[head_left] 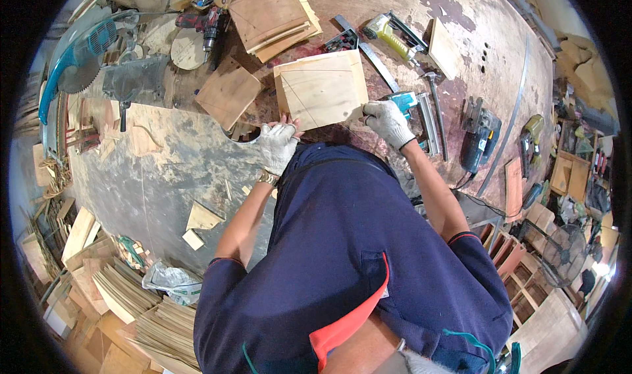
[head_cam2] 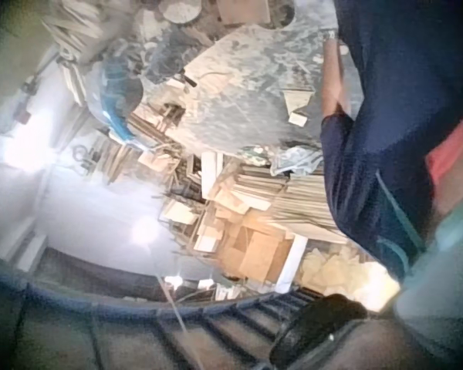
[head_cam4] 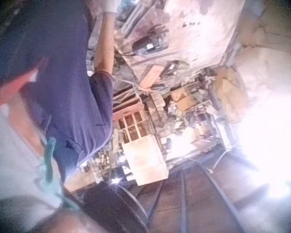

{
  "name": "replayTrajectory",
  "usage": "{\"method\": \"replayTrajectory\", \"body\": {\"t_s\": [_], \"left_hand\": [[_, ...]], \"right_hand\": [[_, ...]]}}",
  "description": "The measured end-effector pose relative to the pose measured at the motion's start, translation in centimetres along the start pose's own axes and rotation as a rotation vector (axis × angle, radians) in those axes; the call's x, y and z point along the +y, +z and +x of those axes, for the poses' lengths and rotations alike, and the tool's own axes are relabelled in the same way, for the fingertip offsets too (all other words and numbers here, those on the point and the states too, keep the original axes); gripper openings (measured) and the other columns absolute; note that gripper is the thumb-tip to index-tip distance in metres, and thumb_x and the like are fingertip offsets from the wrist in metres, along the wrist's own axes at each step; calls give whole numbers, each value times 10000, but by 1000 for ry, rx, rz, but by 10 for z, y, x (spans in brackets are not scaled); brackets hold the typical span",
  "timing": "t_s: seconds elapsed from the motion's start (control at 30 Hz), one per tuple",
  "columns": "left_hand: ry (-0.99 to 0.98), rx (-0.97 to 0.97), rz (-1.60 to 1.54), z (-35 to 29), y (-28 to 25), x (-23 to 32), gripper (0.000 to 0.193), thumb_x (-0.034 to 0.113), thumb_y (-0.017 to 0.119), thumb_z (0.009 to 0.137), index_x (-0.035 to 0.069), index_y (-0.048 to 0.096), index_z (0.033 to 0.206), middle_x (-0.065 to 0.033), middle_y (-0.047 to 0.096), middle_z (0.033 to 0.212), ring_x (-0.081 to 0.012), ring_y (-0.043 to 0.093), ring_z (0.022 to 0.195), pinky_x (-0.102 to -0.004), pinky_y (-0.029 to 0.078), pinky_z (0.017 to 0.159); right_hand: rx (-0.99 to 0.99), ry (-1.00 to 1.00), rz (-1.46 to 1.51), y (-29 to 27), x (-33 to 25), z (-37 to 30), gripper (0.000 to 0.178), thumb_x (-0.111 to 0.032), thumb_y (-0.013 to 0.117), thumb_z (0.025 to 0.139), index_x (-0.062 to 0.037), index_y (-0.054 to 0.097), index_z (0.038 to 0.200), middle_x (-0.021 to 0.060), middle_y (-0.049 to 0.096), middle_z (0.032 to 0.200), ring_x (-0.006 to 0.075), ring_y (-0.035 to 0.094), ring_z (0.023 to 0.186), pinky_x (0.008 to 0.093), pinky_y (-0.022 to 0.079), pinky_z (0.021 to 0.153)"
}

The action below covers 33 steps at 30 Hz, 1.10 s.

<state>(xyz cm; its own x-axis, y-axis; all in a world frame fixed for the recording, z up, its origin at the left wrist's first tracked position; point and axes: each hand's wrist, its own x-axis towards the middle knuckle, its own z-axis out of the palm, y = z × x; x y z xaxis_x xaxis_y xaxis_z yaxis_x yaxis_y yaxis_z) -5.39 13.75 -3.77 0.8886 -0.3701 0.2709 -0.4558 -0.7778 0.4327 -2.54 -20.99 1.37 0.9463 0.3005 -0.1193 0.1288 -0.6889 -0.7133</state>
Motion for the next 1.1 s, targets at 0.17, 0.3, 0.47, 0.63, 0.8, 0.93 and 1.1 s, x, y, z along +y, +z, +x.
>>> {"method": "replayTrajectory", "body": {"t_s": [0.17, 0.3, 0.47, 0.63, 0.8, 0.93, 1.1], "left_hand": [[-11, -9, 26, 2, -4, 5, 315, 254, 871, 858, 118, 818, 1136, -135, 813, 1113, -278, 751, 1092, -436, 487, 912], [6, -27, 34, 2, -5, 2, 380, 296, 887, 844, 114, 808, 1168, -143, 813, 1122, -289, 749, 1050, -442, 493, 898], [-249, -10, 125, 27, -25, 17, 454, 336, 862, 906, 80, 771, 1270, -179, 806, 1088, -328, 745, 961, -487, 536, 841], [-542, 35, -284, 49, 22, -27, 355, 239, 805, 964, -20, 764, 1203, -154, 726, 925, -288, 708, 834, -422, 554, 776], [-682, 12, -482, 59, 24, -24, 321, 146, 806, 965, -63, 783, 1207, -133, 793, 1062, -205, 730, 944, -351, 569, 872], [-784, 31, -631, 56, 23, -26, 347, 117, 806, 961, -71, 773, 1250, -117, 812, 1129, -174, 725, 971, -331, 568, 910], [-893, 10, -668, 60, 20, -19, 367, 119, 814, 952, -75, 762, 1259, -97, 803, 1090, -170, 702, 946, -328, 558, 877]], "right_hand": [[-39, 45, -3, 0, 1, -1, 132, -63, 694, 825, -3, 746, 931, 233, 714, 849, 417, 733, 809, 486, 573, 726], [-46, -20, -14, 2, 8, 0, 179, -81, 705, 829, 14, 733, 978, 237, 692, 836, 429, 713, 796, 472, 553, 716], [125, 42, -31, -6, -7, 7, 278, -263, 766, 944, 6, 709, 984, 227, 697, 897, 436, 711, 860, 487, 542, 749], [273, 213, 55, 21, -5, 37, 313, -316, 721, 921, -22, 775, 1013, 260, 740, 962, 442, 735, 927, 490, 578, 822], [413, 338, 128, 41, -4, 40, 290, -276, 710, 894, -70, 834, 1056, 249, 767, 959, 427, 758, 889, 460, 595, 832], [379, 411, 179, 36, -18, 39, 291, -269, 705, 884, -85, 841, 1064, 250, 760, 925, 417, 760, 856, 462, 593, 812], [373, 437, 189, 33, -15, 41, 291, -271, 712, 885, -74, 838, 1057, 246, 752, 877, 392, 757, 809, 454, 587, 787]]}}
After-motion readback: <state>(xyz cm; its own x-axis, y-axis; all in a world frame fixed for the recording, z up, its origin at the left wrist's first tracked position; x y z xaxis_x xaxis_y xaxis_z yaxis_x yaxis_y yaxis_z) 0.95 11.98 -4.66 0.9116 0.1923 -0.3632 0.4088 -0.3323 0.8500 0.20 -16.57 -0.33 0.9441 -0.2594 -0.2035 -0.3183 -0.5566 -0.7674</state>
